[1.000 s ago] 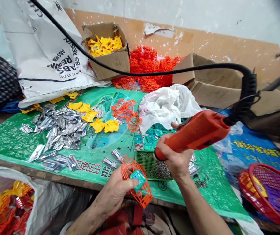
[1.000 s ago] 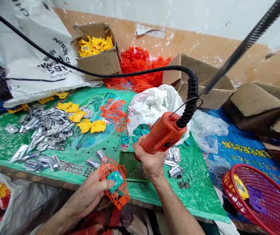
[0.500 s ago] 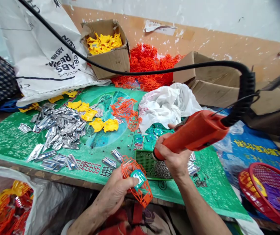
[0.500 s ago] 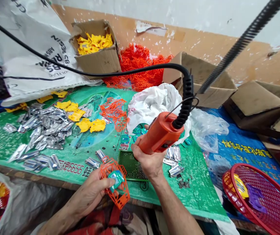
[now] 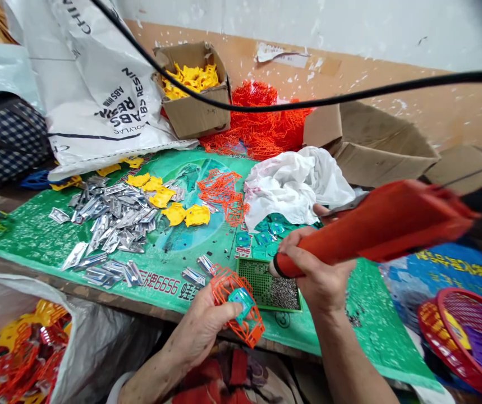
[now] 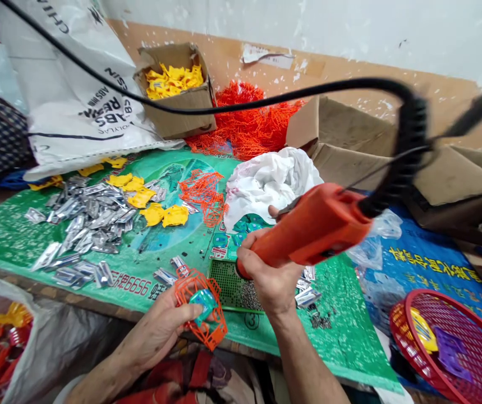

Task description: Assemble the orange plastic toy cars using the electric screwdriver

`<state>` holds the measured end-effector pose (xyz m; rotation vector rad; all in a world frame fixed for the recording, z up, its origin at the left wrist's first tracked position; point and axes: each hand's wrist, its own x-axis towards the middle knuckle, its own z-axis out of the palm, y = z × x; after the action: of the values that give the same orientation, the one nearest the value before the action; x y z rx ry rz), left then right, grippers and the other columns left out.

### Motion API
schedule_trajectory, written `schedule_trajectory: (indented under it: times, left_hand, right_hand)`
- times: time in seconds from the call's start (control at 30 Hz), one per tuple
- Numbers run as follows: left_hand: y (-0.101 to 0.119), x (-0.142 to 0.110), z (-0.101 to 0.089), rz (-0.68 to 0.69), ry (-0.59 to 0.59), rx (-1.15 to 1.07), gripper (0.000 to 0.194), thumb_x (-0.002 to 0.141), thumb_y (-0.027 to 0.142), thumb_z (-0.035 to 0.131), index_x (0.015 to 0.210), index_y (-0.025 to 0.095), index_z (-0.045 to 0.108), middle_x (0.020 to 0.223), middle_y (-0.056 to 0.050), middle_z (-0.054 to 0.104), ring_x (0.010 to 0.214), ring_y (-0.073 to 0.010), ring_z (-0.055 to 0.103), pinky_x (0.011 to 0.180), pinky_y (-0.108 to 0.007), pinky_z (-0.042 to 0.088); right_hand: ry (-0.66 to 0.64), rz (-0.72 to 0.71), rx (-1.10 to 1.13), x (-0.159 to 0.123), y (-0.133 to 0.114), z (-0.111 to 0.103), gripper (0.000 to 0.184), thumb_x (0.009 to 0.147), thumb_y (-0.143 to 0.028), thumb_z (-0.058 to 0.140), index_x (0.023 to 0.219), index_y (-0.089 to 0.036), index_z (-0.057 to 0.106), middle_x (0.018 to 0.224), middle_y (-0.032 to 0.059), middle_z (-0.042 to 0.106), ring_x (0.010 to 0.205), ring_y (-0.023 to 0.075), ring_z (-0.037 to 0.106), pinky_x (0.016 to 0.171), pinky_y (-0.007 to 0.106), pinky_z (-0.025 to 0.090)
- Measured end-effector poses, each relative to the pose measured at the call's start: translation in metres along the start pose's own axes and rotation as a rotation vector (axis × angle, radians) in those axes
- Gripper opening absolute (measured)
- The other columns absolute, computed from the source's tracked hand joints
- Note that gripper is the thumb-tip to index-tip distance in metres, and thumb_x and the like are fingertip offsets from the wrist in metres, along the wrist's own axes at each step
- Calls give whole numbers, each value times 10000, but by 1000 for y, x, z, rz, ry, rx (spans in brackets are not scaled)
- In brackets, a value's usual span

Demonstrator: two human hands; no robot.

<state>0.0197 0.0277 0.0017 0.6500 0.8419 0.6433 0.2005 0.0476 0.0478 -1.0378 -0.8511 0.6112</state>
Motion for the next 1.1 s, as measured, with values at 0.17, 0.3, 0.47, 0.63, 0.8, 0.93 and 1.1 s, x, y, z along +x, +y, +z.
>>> schedule_trajectory:
  times: [0.17,0.3,0.47,0.63,0.8,0.93,1.1]
  left_hand:
    - [1,2,4,-6,-29,-63,287,691,163,743,970,179,677,883,-20,706,767,-190,658,743,-332,561]
    - [-1,5,6,12,-32,-98,316,687,151,757,995,166,692,885,-32,722,794,-193,664,768,-326,559]
    - [-4,6,6,26,-48,-124,301,686,123,745,980,176,709,890,-26,737,780,-173,664,793,-308,547]
    - [-4,6,7,29,-41,-137,290,675,101,734,953,184,718,905,-16,742,774,-164,663,809,-295,533]
    - [-4,6,6,22,-62,-150,234,694,104,723,910,194,703,867,-4,737,732,-159,658,824,-310,523]
    - [-5,7,4,32,-75,-137,232,704,119,734,923,188,703,880,-7,722,768,-162,643,825,-300,509]
    - [-9,9,2,55,-88,-100,263,709,127,746,965,172,707,946,-23,701,870,-183,631,848,-289,483]
  right_hand:
    - [-94,70,194,-8,-35,6,472,683,-139,751,1106,-303,620,679,-55,636,588,143,590,616,328,539]
    - [-184,118,293,-20,-46,8,606,725,-221,798,1267,-341,554,700,-48,627,614,142,597,645,329,554]
    - [-214,154,341,-30,-44,13,539,747,-256,816,1217,-370,577,714,-48,621,623,133,600,650,319,547]
    - [-212,167,340,-31,-42,18,527,739,-263,826,1195,-367,584,705,-51,621,615,134,599,637,318,540]
    - [-222,158,312,-31,-40,18,598,743,-269,821,1264,-362,543,704,-53,624,610,139,600,631,325,537]
    - [-251,174,307,-32,-36,17,668,754,-264,809,1326,-373,482,720,-60,627,618,142,604,645,330,537]
    - [-288,187,299,-34,-33,16,648,773,-263,792,1319,-377,462,743,-64,627,632,140,607,661,332,533]
